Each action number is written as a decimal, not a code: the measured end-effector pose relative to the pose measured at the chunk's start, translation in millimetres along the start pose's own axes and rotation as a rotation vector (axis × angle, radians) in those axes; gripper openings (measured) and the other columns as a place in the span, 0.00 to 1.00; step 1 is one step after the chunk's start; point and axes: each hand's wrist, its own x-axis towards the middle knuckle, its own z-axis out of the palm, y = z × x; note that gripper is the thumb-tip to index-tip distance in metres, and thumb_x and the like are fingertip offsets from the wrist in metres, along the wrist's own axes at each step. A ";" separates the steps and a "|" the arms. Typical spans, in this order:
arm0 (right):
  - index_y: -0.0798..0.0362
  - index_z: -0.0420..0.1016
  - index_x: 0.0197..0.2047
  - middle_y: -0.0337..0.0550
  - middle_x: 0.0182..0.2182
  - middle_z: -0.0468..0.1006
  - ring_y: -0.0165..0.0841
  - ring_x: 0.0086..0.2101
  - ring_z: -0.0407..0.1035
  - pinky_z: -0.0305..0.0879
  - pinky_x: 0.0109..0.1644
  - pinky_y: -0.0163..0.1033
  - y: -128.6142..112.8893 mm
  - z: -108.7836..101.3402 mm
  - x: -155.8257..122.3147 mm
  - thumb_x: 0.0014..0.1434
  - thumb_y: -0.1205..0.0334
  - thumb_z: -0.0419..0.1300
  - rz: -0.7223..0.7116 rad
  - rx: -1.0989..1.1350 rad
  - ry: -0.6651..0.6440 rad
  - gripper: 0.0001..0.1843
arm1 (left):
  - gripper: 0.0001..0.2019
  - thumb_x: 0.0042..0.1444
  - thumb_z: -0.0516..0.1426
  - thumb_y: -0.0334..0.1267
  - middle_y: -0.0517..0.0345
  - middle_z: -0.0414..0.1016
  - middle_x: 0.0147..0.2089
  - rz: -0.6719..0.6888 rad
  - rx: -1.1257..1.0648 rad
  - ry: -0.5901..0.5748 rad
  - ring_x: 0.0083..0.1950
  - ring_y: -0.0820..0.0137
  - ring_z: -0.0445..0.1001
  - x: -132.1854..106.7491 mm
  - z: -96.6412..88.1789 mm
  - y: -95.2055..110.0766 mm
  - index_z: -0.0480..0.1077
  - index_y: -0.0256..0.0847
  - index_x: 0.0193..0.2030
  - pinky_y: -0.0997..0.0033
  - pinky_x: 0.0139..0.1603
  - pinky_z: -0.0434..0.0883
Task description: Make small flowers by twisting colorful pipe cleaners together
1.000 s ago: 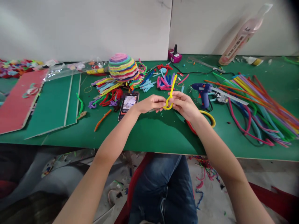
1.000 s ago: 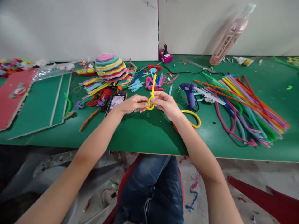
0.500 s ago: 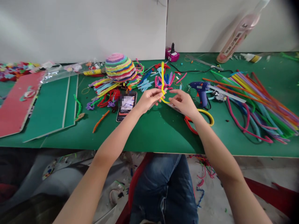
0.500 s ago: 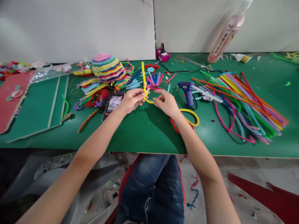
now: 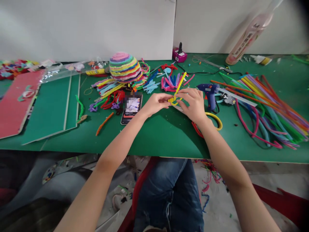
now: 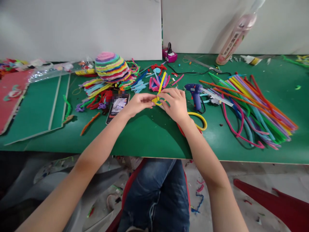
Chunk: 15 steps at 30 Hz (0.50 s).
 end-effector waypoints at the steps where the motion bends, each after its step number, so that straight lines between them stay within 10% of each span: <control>1: 0.46 0.75 0.44 0.41 0.44 0.77 0.37 0.46 0.68 0.56 0.49 0.46 0.6 0.5 -0.3 0.61 0.61 0.55 -0.016 -0.005 -0.011 0.10 | 0.12 0.45 0.62 0.26 0.57 0.76 0.34 0.006 0.000 0.002 0.35 0.74 0.75 -0.3 0.6 0.4 0.71 0.34 0.40 0.73 0.34 0.73; 15: 0.50 0.77 0.45 0.42 0.38 0.81 0.34 0.40 0.72 0.65 0.44 0.42 11.4 1.6 0.0 0.60 0.64 0.58 -0.149 0.217 -0.134 0.11 | 0.15 0.44 0.63 0.29 0.59 0.76 0.29 0.071 0.051 -0.080 0.29 0.76 0.75 -4.3 -0.7 2.9 0.65 0.36 0.38 0.76 0.30 0.71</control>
